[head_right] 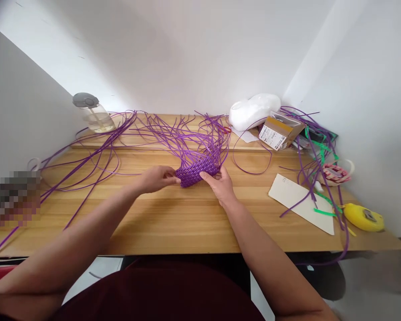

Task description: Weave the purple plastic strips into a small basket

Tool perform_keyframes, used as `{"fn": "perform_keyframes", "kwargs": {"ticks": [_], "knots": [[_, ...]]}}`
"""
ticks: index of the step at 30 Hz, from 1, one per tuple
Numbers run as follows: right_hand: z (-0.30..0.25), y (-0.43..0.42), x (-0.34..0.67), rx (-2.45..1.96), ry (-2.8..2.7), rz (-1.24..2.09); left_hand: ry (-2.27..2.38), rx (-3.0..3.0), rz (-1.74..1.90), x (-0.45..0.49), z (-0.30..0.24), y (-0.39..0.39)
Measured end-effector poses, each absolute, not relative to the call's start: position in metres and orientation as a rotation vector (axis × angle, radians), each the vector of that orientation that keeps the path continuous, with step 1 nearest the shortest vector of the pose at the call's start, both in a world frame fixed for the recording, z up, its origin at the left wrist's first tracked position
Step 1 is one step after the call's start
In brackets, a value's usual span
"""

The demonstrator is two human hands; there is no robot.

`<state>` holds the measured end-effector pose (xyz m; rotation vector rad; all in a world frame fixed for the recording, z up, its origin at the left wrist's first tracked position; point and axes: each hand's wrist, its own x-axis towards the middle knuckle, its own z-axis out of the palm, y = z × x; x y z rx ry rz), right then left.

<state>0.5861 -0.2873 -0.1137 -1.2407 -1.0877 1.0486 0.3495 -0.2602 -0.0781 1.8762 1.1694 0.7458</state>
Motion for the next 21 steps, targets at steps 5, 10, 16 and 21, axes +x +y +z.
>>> {"fn": "perform_keyframes", "kwargs": {"ticks": [5, 10, 16, 21], "knots": [[-0.124, -0.283, 0.586, -1.271, -1.113, 1.037, 0.967, 1.423, 1.041, 0.366, -0.122, -0.257], [-0.132, -0.276, 0.593, -1.38, -1.085, 0.687, 0.9, 1.362, 1.205, 0.359, -0.127, -0.257], [-0.121, -0.283, 0.594, -1.293, -1.355, 0.469, 0.636, 1.314, 1.011, 0.353, -0.128, -0.254], [-0.117, -0.288, 0.59, -1.274, -1.47, 0.545, 0.69, 1.36, 0.977, 0.359, -0.129, -0.258]]}}
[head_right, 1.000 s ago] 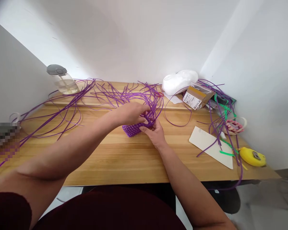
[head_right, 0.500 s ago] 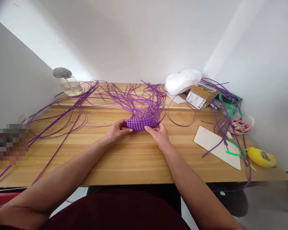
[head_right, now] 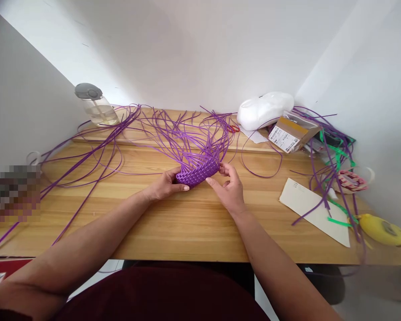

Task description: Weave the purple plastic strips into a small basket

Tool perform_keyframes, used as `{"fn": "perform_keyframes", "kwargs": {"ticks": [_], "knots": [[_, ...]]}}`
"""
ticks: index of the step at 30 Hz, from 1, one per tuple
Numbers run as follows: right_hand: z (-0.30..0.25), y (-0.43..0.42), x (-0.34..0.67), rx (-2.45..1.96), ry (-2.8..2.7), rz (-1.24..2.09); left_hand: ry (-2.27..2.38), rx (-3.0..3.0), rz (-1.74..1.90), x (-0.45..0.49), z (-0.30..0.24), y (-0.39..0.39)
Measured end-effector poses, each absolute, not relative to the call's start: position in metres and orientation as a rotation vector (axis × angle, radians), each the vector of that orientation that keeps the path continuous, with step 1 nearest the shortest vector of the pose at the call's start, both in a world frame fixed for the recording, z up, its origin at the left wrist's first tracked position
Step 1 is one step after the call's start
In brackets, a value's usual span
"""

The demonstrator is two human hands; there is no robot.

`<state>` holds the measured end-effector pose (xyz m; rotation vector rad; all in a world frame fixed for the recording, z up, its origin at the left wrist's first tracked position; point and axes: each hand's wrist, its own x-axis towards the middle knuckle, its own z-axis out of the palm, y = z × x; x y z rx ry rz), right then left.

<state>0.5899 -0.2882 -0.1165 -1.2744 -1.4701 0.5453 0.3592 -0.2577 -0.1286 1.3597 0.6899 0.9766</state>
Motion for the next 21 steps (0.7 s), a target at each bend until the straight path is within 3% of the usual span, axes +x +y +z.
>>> {"fn": "perform_keyframes", "kwargs": {"ticks": [6, 10, 14, 21], "knots": [[-0.111, -0.292, 0.592, -1.138, -1.56, 0.546, 0.855, 1.784, 0.982, 0.354, -0.119, -0.267], [-0.115, -0.289, 0.591, -1.185, -1.466, 0.72, 1.094, 2.05, 1.048, 0.352, -0.114, -0.271], [-0.121, -0.283, 0.586, -1.24, -1.19, 0.919, 1.232, 1.876, 1.119, 0.354, -0.115, -0.27], [-0.126, -0.279, 0.582, -1.185, -1.051, 1.077, 0.983, 1.64, 1.069, 0.349, -0.113, -0.26]]}}
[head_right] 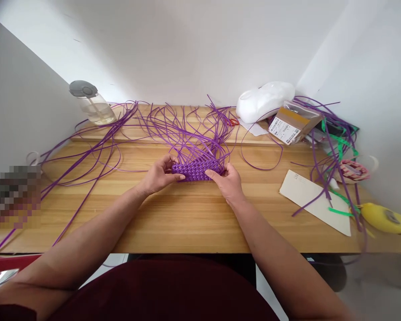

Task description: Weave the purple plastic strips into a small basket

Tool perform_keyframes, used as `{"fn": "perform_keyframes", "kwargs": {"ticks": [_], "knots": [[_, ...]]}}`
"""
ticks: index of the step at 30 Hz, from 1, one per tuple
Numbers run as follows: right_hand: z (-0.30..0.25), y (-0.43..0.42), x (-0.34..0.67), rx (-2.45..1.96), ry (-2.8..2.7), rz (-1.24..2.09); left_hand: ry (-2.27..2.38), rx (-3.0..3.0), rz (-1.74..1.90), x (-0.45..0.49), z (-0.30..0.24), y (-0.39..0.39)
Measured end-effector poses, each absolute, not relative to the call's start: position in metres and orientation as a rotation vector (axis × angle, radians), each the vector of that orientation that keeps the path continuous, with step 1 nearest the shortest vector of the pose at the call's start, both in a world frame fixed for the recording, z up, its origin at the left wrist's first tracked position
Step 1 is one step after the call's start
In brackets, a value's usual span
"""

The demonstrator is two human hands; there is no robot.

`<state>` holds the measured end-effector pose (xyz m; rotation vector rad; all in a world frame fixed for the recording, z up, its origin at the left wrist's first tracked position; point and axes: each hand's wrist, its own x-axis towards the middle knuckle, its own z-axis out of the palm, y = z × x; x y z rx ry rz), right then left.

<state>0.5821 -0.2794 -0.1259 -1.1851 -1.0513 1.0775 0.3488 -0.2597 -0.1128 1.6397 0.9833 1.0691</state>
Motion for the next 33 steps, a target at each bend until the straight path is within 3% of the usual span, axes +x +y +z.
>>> {"fn": "perform_keyframes", "kwargs": {"ticks": [7, 13, 22, 33], "knots": [[-0.134, -0.278, 0.581, -1.273, -1.27, 0.985, 1.213, 1.76, 1.245, 0.351, -0.118, -0.258], [-0.127, -0.283, 0.583, -1.218, -1.29, 1.114, 1.007, 1.734, 1.083, 0.34, -0.116, -0.251], [-0.124, -0.281, 0.578, -1.676, -1.406, 0.666, 1.246, 1.89, 1.27, 0.353, -0.12, -0.257], [-0.138, -0.27, 0.587, -1.567, -1.424, 0.676, 1.226, 1.989, 1.229, 0.351, -0.127, -0.249]]}}
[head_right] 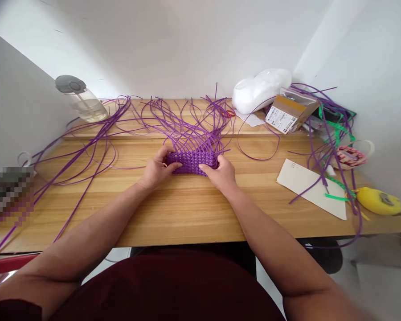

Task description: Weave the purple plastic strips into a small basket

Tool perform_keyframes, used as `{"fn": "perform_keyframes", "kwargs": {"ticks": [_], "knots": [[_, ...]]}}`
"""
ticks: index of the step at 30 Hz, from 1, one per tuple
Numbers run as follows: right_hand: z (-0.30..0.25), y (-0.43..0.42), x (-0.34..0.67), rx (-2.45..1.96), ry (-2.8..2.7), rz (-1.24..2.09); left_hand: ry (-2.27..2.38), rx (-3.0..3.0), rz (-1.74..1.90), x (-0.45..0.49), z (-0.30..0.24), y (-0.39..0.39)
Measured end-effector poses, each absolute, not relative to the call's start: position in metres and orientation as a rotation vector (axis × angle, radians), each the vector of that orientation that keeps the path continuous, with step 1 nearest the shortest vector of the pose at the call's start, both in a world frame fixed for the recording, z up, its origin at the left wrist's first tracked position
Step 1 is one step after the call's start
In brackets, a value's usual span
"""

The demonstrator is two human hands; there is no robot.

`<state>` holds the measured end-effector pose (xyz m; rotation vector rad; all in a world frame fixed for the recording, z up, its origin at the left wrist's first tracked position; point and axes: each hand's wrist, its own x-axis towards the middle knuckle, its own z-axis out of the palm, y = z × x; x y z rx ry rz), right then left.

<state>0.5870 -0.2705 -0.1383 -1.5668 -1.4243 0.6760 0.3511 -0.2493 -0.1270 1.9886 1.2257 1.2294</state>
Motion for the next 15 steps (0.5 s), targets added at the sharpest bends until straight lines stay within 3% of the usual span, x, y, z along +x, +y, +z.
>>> {"fn": "perform_keyframes", "kwargs": {"ticks": [15], "knots": [[-0.128, -0.271, 0.585, -1.615, -1.492, 0.645, 1.022, 1.629, 1.182, 0.356, -0.132, -0.241]]}}
